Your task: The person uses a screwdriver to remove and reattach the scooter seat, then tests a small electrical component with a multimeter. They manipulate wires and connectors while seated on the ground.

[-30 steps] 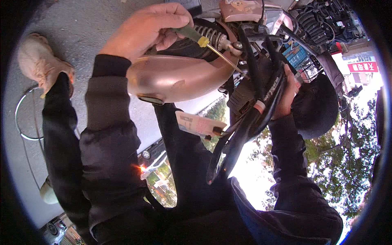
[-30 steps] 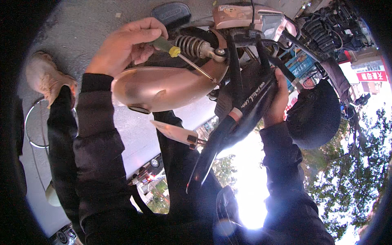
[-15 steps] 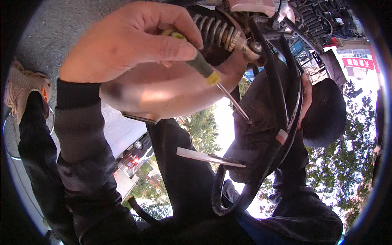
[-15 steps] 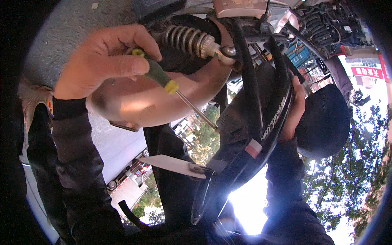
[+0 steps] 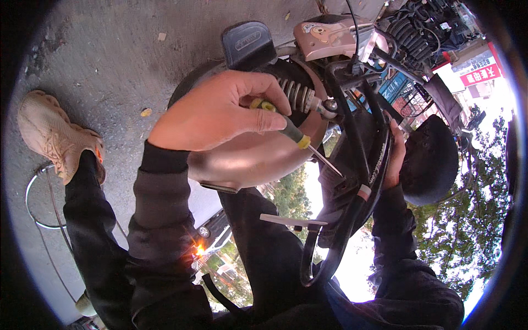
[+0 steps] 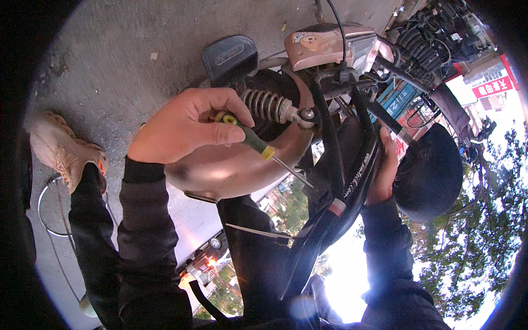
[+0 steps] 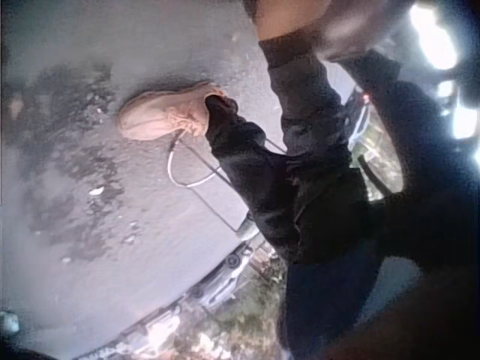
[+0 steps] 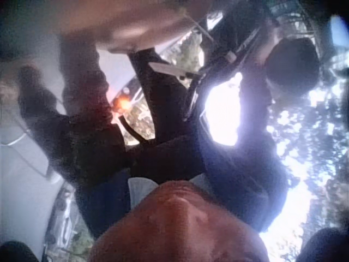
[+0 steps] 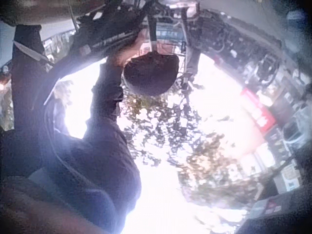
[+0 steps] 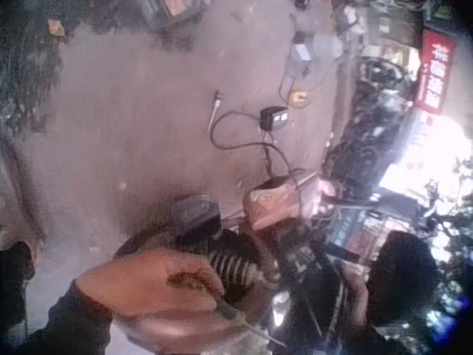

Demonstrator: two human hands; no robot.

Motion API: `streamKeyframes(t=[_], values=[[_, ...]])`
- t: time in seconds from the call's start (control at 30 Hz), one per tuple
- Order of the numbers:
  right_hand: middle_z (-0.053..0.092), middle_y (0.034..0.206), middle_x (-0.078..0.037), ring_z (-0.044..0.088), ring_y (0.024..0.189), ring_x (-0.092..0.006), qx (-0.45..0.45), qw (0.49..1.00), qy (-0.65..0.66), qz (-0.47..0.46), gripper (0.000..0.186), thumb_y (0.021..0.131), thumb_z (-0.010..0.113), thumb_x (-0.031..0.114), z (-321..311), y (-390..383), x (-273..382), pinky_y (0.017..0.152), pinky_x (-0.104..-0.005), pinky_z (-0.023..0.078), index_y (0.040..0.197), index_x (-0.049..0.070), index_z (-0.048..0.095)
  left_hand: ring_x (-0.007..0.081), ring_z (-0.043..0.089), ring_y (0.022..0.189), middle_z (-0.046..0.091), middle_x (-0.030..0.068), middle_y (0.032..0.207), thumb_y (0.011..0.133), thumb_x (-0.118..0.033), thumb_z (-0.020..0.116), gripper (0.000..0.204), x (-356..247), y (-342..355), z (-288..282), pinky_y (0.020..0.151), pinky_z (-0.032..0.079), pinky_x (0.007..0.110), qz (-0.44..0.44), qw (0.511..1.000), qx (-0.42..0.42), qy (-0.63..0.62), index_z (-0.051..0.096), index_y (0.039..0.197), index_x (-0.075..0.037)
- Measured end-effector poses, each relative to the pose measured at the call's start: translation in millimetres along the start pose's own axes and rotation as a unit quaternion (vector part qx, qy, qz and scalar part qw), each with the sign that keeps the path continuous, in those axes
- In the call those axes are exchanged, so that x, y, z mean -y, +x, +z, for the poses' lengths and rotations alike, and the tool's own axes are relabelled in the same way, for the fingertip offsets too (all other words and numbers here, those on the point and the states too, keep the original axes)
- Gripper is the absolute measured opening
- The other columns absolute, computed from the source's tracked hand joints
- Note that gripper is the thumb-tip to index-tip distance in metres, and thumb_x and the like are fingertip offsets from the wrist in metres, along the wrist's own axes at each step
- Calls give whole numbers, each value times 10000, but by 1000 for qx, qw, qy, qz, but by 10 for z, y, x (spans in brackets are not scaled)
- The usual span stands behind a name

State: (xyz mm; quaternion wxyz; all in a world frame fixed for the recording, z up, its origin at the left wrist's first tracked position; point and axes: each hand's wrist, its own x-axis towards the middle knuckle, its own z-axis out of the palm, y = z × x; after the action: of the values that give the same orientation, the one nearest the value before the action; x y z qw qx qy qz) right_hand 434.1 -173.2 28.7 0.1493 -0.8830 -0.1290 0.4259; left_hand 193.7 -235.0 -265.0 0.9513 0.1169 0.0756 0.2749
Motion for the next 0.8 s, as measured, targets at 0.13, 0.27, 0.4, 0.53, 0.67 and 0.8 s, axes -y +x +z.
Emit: streamKeyframes(t=[0.13,0.27,0.4,0.53,0.67,0.8], values=[[707,1285,-134,693,1161,-245,38,999,33,14,494,1108,406,369,52,-15,-3,1046,-396,550,1410,19,579,82,602,836,668,9,896,945,-125,763,194,-1,-14,30,771,503,266,11,1000,-23,3,705,1092,-13],[708,1284,-133,697,1146,-245,-16,999,-26,-36,489,1103,419,371,56,9,-23,1040,-384,546,1393,17,590,77,590,825,660,8,888,946,-114,756,182,-27,-35,-22,760,494,260,20,998,-43,37,707,1089,-12],[704,1290,-144,693,1159,-254,-8,999,-24,-47,499,1101,444,383,-22,45,-52,1066,-383,528,1390,2,586,74,571,802,642,1,877,955,-106,743,173,-78,-69,-10,745,486,254,17,998,-53,15,705,1091,-8],[693,1257,-130,674,1143,-241,-14,996,-19,-88,462,1044,572,348,-149,115,-113,1035,-368,522,1361,12,597,75,564,803,634,-4,887,957,-102,741,181,-457,-246,56,739,482,251,39,993,-108,33,702,1102,-1],[675,1273,-114,636,1162,-203,-67,988,-31,-133,474,1005,646,291,-286,231,-201,1017,-314,486,1364,-15,604,84,589,834,652,2,914,953,-111,747,192,-1097,-519,321,762,497,265,34,984,-164,60,704,1109,-8],[652,1306,-161,600,1195,-235,-155,968,-112,-161,608,954,711,318,-295,281,-259,1044,-329,447,1421,-51,583,119,629,880,676,19,971,964,-132,743,209,-1740,-775,863,834,515,283,44,973,-219,61,698,1130,-13]])
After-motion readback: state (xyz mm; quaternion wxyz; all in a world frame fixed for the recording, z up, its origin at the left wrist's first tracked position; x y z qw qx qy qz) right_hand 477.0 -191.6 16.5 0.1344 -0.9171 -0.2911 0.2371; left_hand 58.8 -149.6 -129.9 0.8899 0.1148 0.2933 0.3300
